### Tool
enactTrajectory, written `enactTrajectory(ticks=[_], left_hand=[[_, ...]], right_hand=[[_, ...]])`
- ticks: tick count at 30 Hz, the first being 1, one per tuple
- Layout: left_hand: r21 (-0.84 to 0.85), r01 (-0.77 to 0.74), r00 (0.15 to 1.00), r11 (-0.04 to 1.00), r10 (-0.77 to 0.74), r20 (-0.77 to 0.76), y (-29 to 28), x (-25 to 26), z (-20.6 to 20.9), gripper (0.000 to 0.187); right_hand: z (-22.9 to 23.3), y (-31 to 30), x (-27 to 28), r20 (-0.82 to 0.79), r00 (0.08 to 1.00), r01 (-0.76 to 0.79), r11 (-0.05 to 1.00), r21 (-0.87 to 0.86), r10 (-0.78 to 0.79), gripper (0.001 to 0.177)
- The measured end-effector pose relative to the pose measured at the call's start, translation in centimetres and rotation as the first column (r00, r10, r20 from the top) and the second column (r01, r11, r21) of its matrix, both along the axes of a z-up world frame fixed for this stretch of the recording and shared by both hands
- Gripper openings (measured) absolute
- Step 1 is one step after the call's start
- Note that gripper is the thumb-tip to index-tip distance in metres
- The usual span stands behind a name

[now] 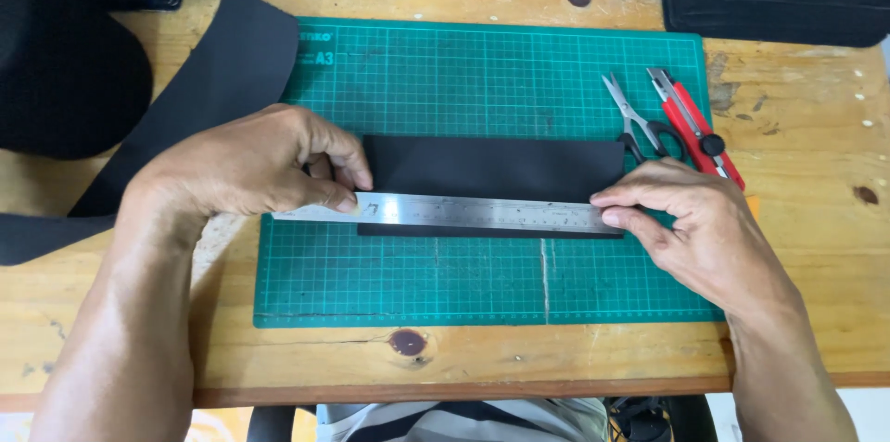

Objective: Cutting a piece of black material with scissors and measuring its dimensions with a ruler on a cutting mat.

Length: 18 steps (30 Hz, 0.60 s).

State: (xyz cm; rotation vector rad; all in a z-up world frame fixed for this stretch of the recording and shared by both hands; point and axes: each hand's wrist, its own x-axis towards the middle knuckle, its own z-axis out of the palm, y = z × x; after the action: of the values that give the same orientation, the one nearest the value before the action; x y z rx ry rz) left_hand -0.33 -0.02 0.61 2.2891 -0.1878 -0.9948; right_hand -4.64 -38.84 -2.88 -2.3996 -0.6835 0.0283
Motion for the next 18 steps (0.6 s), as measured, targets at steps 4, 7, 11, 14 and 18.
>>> enactTrajectory(ticks=[4, 7, 11, 14, 18], left_hand=[[0.03, 0.093, 0.991, 0.995, -0.095, 0.09, 0.7, -0.2, 0.0, 0.018], [-0.032, 0.129, 0.983, 0.991, -0.124, 0.137, 1.2, 0.0, -0.8, 0.015], [-0.04, 0.126, 0.985, 0.991, -0.12, 0.124, 1.4, 0.0, -1.3, 0.015], [-0.054, 0.129, 0.984, 0.99, -0.12, 0.135, 1.4, 0.0, -1.2, 0.017], [-0.052, 0.154, 0.983, 0.987, -0.147, 0.109, 1.4, 0.0, -1.1, 0.02]], right_hand=[[0.3, 0.6, -0.3, 0.039, 0.999, 0.009, 1.0, -0.023, -0.008, 0.009], [0.2, 0.6, -0.5, 0.064, 0.998, -0.003, 0.999, -0.044, 0.006, 0.013], [0.1, 0.8, -1.0, 0.103, 0.995, 0.015, 0.994, -0.105, -0.004, 0.013], [-0.1, 0.8, -1.1, 0.15, 0.988, 0.079, 0.975, -0.207, -0.049, 0.012], [0.2, 0.8, -1.3, 0.108, 0.992, 0.086, 0.981, -0.172, -0.068, 0.015]])
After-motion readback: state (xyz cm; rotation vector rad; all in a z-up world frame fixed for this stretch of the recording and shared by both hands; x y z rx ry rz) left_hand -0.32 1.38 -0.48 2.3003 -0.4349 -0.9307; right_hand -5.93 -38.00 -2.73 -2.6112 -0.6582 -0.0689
